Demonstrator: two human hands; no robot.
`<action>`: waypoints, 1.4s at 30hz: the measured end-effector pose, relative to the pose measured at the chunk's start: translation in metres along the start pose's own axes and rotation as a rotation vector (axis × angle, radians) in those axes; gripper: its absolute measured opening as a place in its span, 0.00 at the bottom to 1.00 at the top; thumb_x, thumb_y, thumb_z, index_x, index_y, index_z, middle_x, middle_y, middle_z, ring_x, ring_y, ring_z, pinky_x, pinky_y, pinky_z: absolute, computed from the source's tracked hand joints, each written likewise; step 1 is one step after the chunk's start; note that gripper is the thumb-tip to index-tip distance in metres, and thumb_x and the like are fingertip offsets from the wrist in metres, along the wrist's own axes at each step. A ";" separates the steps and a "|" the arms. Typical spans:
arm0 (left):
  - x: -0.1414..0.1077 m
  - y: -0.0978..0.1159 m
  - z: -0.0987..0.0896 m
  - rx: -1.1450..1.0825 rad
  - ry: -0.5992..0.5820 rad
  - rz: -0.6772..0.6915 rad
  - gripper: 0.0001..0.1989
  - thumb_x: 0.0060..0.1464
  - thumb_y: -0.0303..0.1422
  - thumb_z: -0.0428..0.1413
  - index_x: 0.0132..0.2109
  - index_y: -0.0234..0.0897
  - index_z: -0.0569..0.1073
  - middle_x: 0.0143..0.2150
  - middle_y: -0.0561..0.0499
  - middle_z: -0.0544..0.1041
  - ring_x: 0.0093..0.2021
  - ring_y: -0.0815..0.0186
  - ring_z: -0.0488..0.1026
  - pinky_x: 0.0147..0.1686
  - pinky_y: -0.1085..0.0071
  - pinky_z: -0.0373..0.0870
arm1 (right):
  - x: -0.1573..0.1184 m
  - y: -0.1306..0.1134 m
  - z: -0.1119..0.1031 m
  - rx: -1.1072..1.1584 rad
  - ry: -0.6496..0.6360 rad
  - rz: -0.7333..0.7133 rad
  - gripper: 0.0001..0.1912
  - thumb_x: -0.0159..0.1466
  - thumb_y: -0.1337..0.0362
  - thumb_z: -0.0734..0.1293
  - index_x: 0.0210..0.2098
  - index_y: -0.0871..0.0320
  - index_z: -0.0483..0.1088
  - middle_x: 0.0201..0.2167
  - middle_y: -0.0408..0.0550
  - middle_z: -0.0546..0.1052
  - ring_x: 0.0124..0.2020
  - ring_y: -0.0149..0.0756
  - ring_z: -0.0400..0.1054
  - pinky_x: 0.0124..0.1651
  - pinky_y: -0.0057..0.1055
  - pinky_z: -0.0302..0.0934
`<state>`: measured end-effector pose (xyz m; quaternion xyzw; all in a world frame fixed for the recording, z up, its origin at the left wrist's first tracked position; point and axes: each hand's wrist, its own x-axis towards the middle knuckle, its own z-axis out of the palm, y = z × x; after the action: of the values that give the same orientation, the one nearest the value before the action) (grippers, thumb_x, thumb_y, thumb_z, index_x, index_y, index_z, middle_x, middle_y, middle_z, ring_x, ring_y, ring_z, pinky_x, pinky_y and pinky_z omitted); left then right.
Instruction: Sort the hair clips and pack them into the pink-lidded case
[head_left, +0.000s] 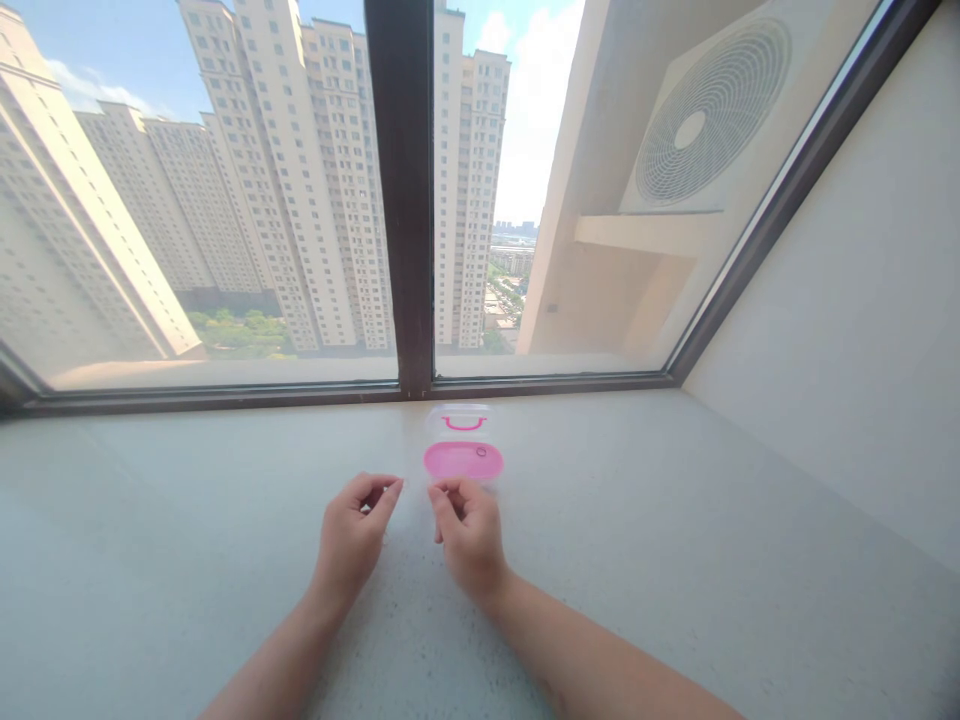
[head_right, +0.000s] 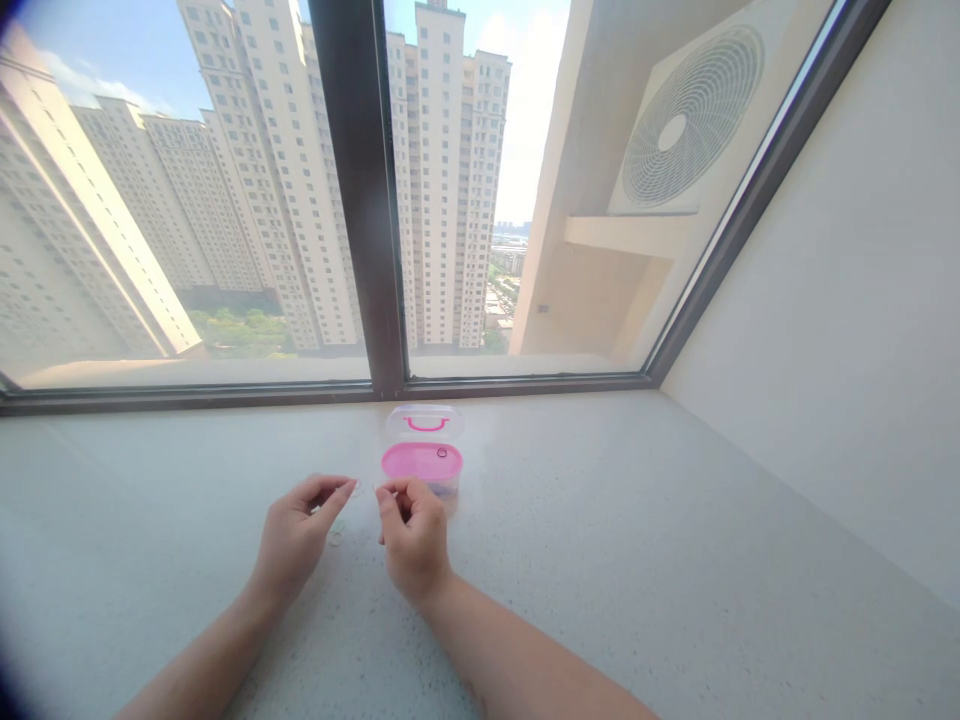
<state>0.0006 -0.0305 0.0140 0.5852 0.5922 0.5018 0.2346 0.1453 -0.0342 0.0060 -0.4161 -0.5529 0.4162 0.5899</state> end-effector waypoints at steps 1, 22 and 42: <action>0.000 0.001 0.000 0.010 0.004 0.023 0.13 0.51 0.41 0.55 0.33 0.35 0.76 0.25 0.53 0.72 0.27 0.67 0.67 0.28 0.74 0.63 | 0.000 0.001 0.001 0.002 -0.018 0.010 0.11 0.61 0.60 0.63 0.30 0.62 0.68 0.14 0.37 0.64 0.15 0.25 0.58 0.20 0.22 0.52; 0.001 0.000 0.001 -0.043 0.028 0.037 0.12 0.52 0.41 0.55 0.33 0.36 0.76 0.34 0.50 0.70 0.33 0.67 0.68 0.26 0.76 0.66 | 0.000 0.003 0.001 0.008 -0.041 0.044 0.10 0.61 0.60 0.62 0.31 0.62 0.68 0.14 0.38 0.64 0.15 0.25 0.58 0.20 0.21 0.53; -0.001 0.003 0.002 -0.078 0.015 0.054 0.12 0.52 0.40 0.55 0.31 0.36 0.75 0.34 0.51 0.68 0.32 0.67 0.67 0.25 0.77 0.65 | 0.001 0.004 0.000 0.009 -0.053 0.046 0.11 0.61 0.59 0.62 0.30 0.62 0.67 0.13 0.38 0.64 0.14 0.25 0.57 0.19 0.21 0.52</action>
<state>0.0037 -0.0313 0.0156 0.5875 0.5580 0.5351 0.2391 0.1449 -0.0320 0.0025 -0.4150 -0.5566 0.4430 0.5672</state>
